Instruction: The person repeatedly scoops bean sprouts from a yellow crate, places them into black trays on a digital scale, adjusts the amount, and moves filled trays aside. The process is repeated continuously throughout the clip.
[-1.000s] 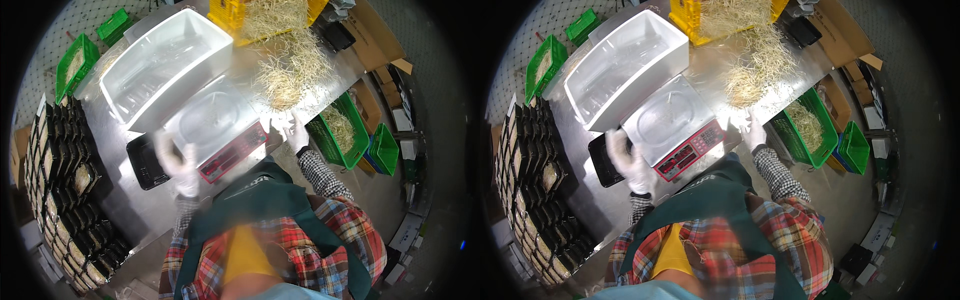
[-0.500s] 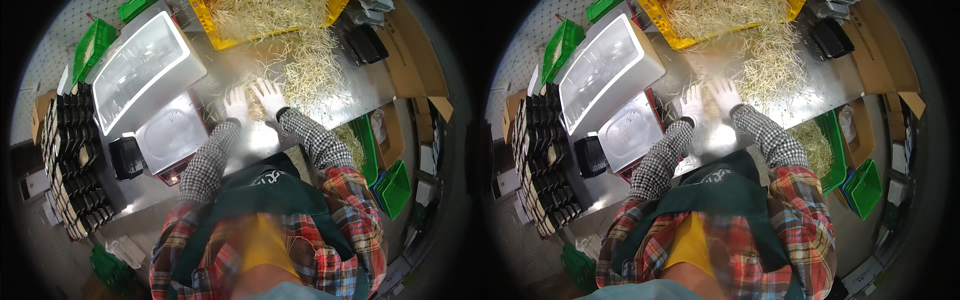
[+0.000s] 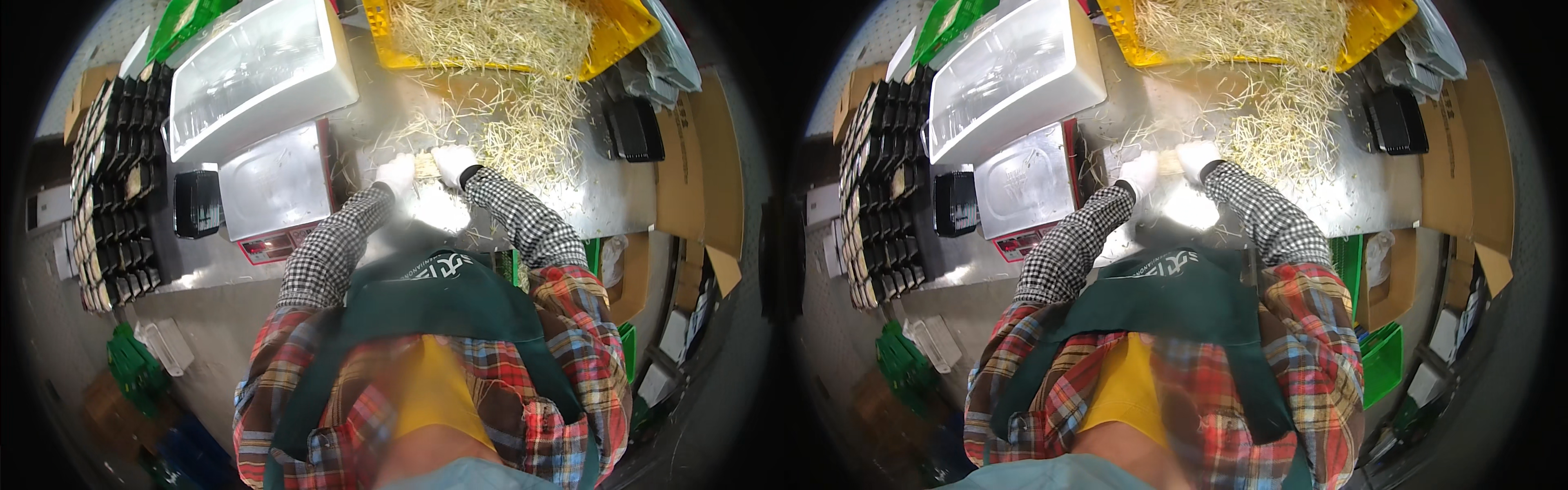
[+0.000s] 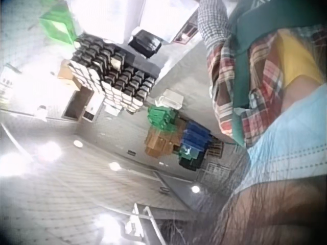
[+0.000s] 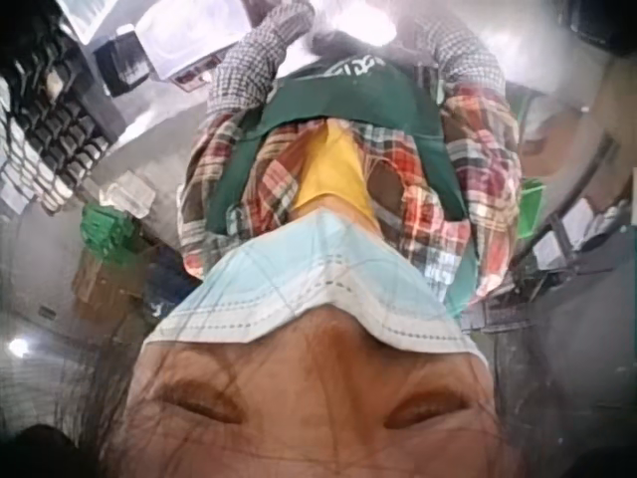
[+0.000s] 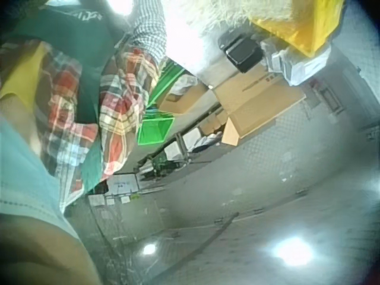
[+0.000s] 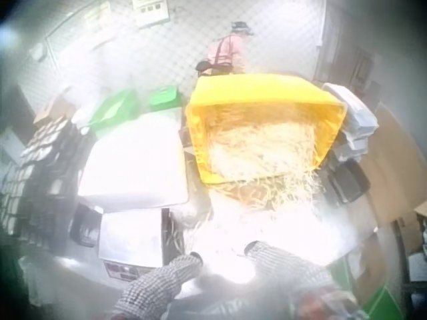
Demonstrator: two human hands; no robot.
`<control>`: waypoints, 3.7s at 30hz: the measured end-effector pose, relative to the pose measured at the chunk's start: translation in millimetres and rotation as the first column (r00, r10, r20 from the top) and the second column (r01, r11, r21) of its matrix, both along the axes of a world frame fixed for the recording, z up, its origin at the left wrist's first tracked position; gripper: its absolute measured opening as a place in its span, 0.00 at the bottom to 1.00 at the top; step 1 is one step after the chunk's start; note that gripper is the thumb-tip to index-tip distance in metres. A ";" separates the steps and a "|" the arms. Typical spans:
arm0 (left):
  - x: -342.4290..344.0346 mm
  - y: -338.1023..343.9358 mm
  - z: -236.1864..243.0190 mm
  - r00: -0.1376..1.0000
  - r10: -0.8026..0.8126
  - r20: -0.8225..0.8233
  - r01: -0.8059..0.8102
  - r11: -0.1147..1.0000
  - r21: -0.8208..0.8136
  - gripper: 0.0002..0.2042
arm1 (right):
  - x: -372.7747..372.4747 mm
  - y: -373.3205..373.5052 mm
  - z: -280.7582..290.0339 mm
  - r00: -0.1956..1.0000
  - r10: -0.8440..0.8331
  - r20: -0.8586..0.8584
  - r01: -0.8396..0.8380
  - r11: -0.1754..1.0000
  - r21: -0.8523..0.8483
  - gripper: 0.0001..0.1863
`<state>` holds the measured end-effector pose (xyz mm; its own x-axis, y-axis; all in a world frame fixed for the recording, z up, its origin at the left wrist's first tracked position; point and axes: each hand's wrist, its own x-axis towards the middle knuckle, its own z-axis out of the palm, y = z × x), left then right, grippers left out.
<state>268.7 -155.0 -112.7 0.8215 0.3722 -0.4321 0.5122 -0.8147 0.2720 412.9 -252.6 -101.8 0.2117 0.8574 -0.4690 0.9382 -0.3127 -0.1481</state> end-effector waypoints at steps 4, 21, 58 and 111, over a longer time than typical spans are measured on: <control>-11.5 -20.7 14.5 0.999 -0.026 -0.033 0.024 0.997 -0.073 0.26 | 20.2 -18.0 34.9 0.992 0.124 0.030 -0.123 0.991 -0.058 0.09; -217.2 117.9 110.1 0.653 0.540 0.531 -0.539 0.824 -0.176 0.17 | -36.7 2.4 -11.5 0.967 0.169 0.191 -0.206 0.958 0.198 0.37; -252.6 126.0 114.9 0.538 0.426 0.728 -0.565 0.822 -0.063 0.37 | -155.5 103.8 168.6 0.160 0.298 -0.941 0.769 0.560 0.308 0.20; 59.9 66.4 -33.2 0.608 0.574 0.549 -0.374 0.816 -0.440 0.37 | 112.6 -181.1 15.6 0.707 -0.679 -0.198 0.585 0.405 0.703 0.20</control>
